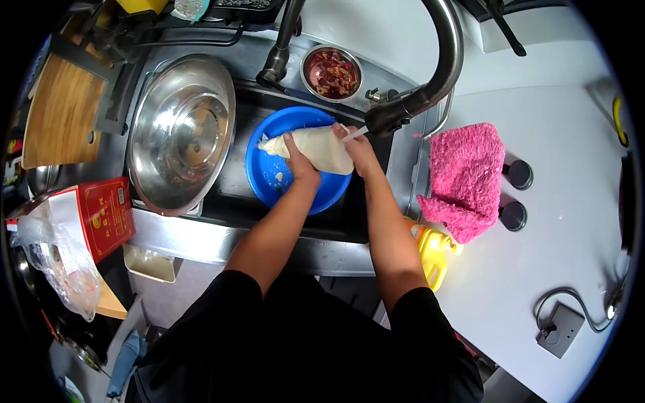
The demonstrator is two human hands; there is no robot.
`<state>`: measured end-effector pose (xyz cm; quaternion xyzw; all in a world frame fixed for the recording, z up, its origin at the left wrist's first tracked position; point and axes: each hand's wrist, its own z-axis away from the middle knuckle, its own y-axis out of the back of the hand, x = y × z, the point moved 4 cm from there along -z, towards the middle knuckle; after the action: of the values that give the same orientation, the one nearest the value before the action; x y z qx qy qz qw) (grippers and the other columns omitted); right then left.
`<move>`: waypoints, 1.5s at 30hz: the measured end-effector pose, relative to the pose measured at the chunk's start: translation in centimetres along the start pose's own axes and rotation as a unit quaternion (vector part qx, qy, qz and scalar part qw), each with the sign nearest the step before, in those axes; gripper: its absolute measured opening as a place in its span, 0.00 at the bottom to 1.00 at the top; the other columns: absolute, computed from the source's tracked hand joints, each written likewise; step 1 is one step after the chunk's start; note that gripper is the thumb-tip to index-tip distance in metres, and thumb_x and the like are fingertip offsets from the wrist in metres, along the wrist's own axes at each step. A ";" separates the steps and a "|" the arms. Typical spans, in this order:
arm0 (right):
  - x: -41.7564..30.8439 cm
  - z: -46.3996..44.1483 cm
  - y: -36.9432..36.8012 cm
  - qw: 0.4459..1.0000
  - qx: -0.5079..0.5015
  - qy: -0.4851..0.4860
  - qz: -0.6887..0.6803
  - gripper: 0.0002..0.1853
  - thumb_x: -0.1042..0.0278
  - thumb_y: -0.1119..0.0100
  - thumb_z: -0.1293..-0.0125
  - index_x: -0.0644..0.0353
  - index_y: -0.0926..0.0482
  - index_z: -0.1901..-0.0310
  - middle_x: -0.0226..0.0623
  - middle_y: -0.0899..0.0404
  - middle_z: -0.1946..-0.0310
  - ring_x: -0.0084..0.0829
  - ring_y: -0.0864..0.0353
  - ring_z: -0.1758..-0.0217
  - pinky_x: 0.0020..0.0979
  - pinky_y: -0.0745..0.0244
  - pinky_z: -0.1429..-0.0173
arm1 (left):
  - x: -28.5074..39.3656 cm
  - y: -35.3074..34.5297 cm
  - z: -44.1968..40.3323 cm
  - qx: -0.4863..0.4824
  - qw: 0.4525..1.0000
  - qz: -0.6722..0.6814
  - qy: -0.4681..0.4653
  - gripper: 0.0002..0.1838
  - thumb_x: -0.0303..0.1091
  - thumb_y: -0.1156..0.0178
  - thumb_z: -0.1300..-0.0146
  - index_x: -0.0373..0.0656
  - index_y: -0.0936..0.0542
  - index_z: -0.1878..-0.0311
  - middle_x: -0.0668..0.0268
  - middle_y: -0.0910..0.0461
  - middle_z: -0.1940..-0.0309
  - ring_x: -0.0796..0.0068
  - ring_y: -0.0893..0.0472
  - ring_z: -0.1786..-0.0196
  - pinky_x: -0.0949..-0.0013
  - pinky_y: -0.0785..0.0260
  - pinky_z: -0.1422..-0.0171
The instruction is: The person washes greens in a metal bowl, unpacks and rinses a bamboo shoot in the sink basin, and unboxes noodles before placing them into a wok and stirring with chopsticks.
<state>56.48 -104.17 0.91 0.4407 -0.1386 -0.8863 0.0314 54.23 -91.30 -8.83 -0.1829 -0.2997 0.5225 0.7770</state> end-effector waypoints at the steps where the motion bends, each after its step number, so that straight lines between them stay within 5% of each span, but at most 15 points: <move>1: -0.9 0.1 -0.3 0.998 0.029 -0.005 0.058 0.35 0.34 0.35 0.37 0.62 0.18 0.46 0.40 0.13 0.56 0.32 0.14 0.53 0.34 0.22 0.48 | -0.6 -0.2 -0.2 -0.029 0.999 0.029 0.019 0.43 0.73 0.53 0.31 0.44 0.30 0.30 0.60 0.24 0.36 0.56 0.23 0.36 0.54 0.32 0.30; 2: -2.4 0.8 -0.2 0.975 0.069 0.067 0.200 0.40 0.28 0.37 0.39 0.64 0.17 0.47 0.55 0.14 0.59 0.44 0.12 0.52 0.40 0.21 0.49 | -1.2 -0.3 -0.4 -0.058 0.996 0.057 0.037 0.42 0.73 0.53 0.31 0.44 0.30 0.30 0.60 0.24 0.36 0.56 0.23 0.36 0.54 0.32 0.30; 5: -4.5 3.0 -0.5 0.927 0.123 0.127 0.331 0.40 0.26 0.40 0.39 0.63 0.17 0.48 0.62 0.16 0.60 0.54 0.15 0.49 0.44 0.22 0.47 | -1.5 -2.1 1.4 -0.130 0.977 0.107 0.129 0.42 0.75 0.62 0.30 0.49 0.29 0.29 0.61 0.25 0.34 0.54 0.25 0.33 0.50 0.34 0.27; 10: -5.1 7.7 0.2 0.928 0.145 0.135 0.317 0.24 0.44 0.39 0.32 0.59 0.17 0.50 0.60 0.20 0.49 0.54 0.19 0.44 0.44 0.25 0.41 | -1.8 -2.3 4.5 -0.209 0.918 0.083 0.326 0.43 0.75 0.69 0.29 0.54 0.29 0.28 0.62 0.27 0.30 0.52 0.28 0.29 0.44 0.39 0.24; 13: -1.6 4.6 1.7 0.930 0.190 0.109 0.295 0.26 0.42 0.41 0.31 0.61 0.17 0.51 0.58 0.19 0.49 0.54 0.19 0.45 0.46 0.26 0.40 | -2.1 -3.2 3.9 -0.228 0.898 0.027 0.376 0.39 0.75 0.64 0.30 0.57 0.26 0.31 0.64 0.22 0.35 0.56 0.22 0.35 0.44 0.33 0.28; 15: -1.8 2.9 2.4 0.934 0.180 0.046 0.306 0.36 0.34 0.42 0.35 0.65 0.20 0.45 0.60 0.20 0.44 0.56 0.21 0.39 0.46 0.28 0.36 | -2.4 -4.1 3.6 -0.184 0.888 -0.058 0.417 0.37 0.75 0.61 0.31 0.59 0.24 0.34 0.65 0.19 0.39 0.58 0.19 0.39 0.45 0.29 0.32; 19: -4.8 2.9 1.6 0.944 0.061 -0.014 0.324 0.51 0.28 0.37 0.46 0.68 0.29 0.33 0.66 0.28 0.36 0.56 0.29 0.30 0.42 0.33 0.28 | -2.9 -4.5 3.4 -0.134 0.941 -0.093 0.295 0.34 0.71 0.48 0.32 0.56 0.24 0.36 0.66 0.17 0.44 0.59 0.16 0.45 0.50 0.21 0.44; 22: -2.0 0.5 1.4 0.932 0.013 0.056 0.359 0.58 0.33 0.31 0.53 0.69 0.38 0.28 0.69 0.36 0.32 0.56 0.31 0.29 0.40 0.35 0.26 | -3.8 -3.5 2.9 -0.062 0.969 -0.099 0.219 0.37 0.73 0.52 0.32 0.55 0.26 0.33 0.64 0.21 0.38 0.58 0.19 0.40 0.50 0.22 0.41; 26: 2.2 -0.9 2.0 0.976 0.054 -0.008 0.211 0.58 0.39 0.27 0.54 0.72 0.42 0.30 0.66 0.31 0.37 0.55 0.25 0.35 0.40 0.29 0.31 | -5.1 -1.2 3.6 0.098 0.985 -0.010 0.143 0.37 0.71 0.52 0.30 0.51 0.27 0.32 0.61 0.23 0.35 0.56 0.20 0.38 0.50 0.25 0.35; 29: 0.5 2.3 1.7 0.991 0.072 -0.072 0.083 0.51 0.46 0.28 0.50 0.70 0.41 0.32 0.63 0.29 0.39 0.51 0.21 0.40 0.44 0.23 0.37 | -4.6 -1.2 4.1 -0.139 0.958 0.141 0.208 0.38 0.69 0.50 0.30 0.48 0.28 0.31 0.59 0.24 0.34 0.54 0.22 0.36 0.50 0.31 0.30; 32: 1.5 2.9 1.9 0.985 0.050 -0.142 -0.085 0.40 0.51 0.32 0.44 0.65 0.35 0.34 0.55 0.24 0.41 0.43 0.17 0.44 0.50 0.20 0.43 | -2.5 -0.5 1.9 -0.198 0.946 0.133 0.222 0.40 0.70 0.46 0.34 0.44 0.27 0.33 0.56 0.22 0.37 0.52 0.22 0.37 0.48 0.33 0.27; 36: 1.7 6.2 1.3 0.937 -0.101 -0.247 -0.226 0.32 0.37 0.39 0.41 0.52 0.22 0.41 0.34 0.17 0.47 0.41 0.16 0.47 0.49 0.21 0.44 | -0.8 -0.6 0.1 -0.200 0.952 0.094 0.211 0.36 0.66 0.41 0.34 0.43 0.24 0.38 0.56 0.20 0.40 0.53 0.21 0.38 0.49 0.32 0.28; 39: 3.8 6.5 0.8 0.943 -0.035 -0.142 -0.301 0.32 0.48 0.34 0.39 0.62 0.26 0.39 0.45 0.18 0.47 0.39 0.16 0.46 0.45 0.20 0.43 | -0.6 -1.3 0.7 -0.204 0.946 0.059 0.244 0.33 0.62 0.39 0.33 0.44 0.24 0.37 0.57 0.20 0.41 0.55 0.21 0.38 0.51 0.31 0.29; 43: 1.1 5.5 1.8 0.978 0.151 0.069 0.129 0.42 0.49 0.25 0.49 0.71 0.32 0.41 0.57 0.20 0.48 0.42 0.17 0.46 0.40 0.22 0.42 | -4.0 -1.4 2.9 -0.169 0.964 -0.068 0.194 0.33 0.59 0.37 0.33 0.46 0.25 0.35 0.60 0.20 0.40 0.59 0.20 0.40 0.55 0.28 0.32; 45: -0.8 4.1 1.9 0.972 0.107 0.073 0.197 0.46 0.47 0.23 0.52 0.72 0.32 0.39 0.58 0.20 0.48 0.47 0.17 0.44 0.40 0.23 0.40 | -4.4 -1.1 2.6 -0.126 0.969 0.035 0.207 0.33 0.52 0.28 0.39 0.43 0.25 0.36 0.61 0.19 0.43 0.61 0.18 0.43 0.57 0.24 0.38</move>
<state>53.59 -104.99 4.39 0.4687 -0.3142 -0.8083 0.1680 52.12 -95.85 -7.44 -0.3940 -0.1890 0.4580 0.7741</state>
